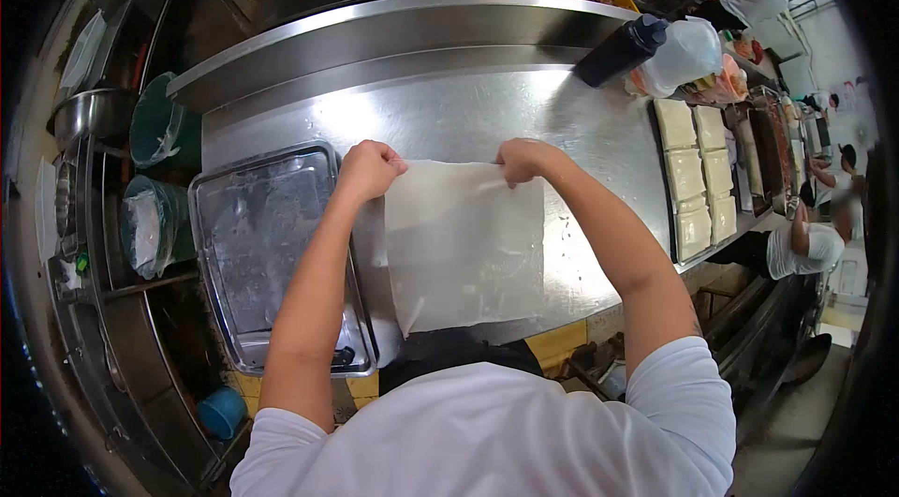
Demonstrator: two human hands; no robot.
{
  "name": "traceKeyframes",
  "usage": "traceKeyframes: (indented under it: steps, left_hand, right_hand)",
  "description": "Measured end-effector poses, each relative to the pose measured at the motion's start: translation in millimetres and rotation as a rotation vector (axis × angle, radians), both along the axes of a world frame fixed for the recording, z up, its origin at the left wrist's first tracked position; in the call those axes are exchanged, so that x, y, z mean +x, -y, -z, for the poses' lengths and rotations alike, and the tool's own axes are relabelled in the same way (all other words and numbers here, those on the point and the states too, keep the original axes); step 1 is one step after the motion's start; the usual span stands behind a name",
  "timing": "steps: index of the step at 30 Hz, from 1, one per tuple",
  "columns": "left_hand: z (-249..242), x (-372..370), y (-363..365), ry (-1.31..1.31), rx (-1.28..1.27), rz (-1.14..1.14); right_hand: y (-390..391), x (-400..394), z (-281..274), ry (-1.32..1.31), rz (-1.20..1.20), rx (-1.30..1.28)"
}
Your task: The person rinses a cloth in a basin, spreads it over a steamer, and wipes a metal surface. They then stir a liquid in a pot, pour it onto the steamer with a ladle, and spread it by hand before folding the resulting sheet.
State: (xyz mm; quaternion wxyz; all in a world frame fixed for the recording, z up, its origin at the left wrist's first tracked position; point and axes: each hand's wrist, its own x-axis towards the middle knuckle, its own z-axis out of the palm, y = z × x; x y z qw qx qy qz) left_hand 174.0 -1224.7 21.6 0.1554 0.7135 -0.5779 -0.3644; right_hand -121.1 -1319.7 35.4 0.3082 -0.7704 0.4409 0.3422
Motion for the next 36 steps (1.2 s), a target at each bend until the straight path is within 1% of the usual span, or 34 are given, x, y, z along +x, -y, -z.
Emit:
traceKeyframes:
  steps: [2, 5, 8, 11, 14, 17, 18, 21, 23, 25, 27, 29, 32, 35, 36]
  left_hand:
    - [7, 0, 3, 0.007, 0.028, -0.005]
    - [16, 1, 3, 0.018, 0.033, -0.006]
    - [25, 1, -1, -0.007, -0.010, -0.011]
    - [28, 4, -10, -0.071, -0.038, -0.041]
    - [14, 3, -25, -0.097, -0.084, -0.072]
    - [0, 3, -47, -0.152, -0.124, -0.114]
    - [-4, 2, -57, -0.179, -0.133, -0.129]
    - [-17, -1, -96, -0.194, -0.342, -0.073]
    - [-19, -3, -125, -0.089, -0.340, -0.007]
    - [-17, -4, -153, -0.004, -0.360, 0.086]
    - [-7, -7, -177, 0.060, -0.401, 0.205]
    - [1, -10, -196, 0.068, -0.344, 0.191]
    - [0, -17, -200, 0.095, -0.318, 0.176]
    - [-11, -27, -193, 0.091, -0.357, 0.163]
    - [-15, -31, -190, 0.083, -0.375, 0.158]
  right_hand:
    - [-8, -29, 8, 0.045, -0.023, -0.128]
    - [-21, -55, 13, 0.176, 0.023, -0.287]
    - [-32, -70, 19, 0.281, 0.131, -0.394]
    - [-45, -79, 11, 0.376, 0.255, -0.433]
    - [-61, -85, 4, 0.454, 0.320, -0.507]
    - [-82, -84, -20, 0.525, 0.458, -0.484]
    - [-91, -85, -26, 0.552, 0.468, -0.509]
    - [-123, -94, -32, 0.627, 0.501, -0.582]
    - [-149, -104, -24, 0.671, 0.521, -0.624]
    - [-182, -112, -12, 0.669, 0.489, -0.672]
    - [-213, -117, 8, 0.619, 0.490, -0.603]
    - [-239, -116, 18, 0.606, 0.488, -0.610]
    - [-248, -92, 5, 0.575, 0.542, -0.587]
    - [-244, -58, 11, 0.757, 0.471, -0.649]
    - [-241, -55, 20, 0.702, 0.403, -0.673]
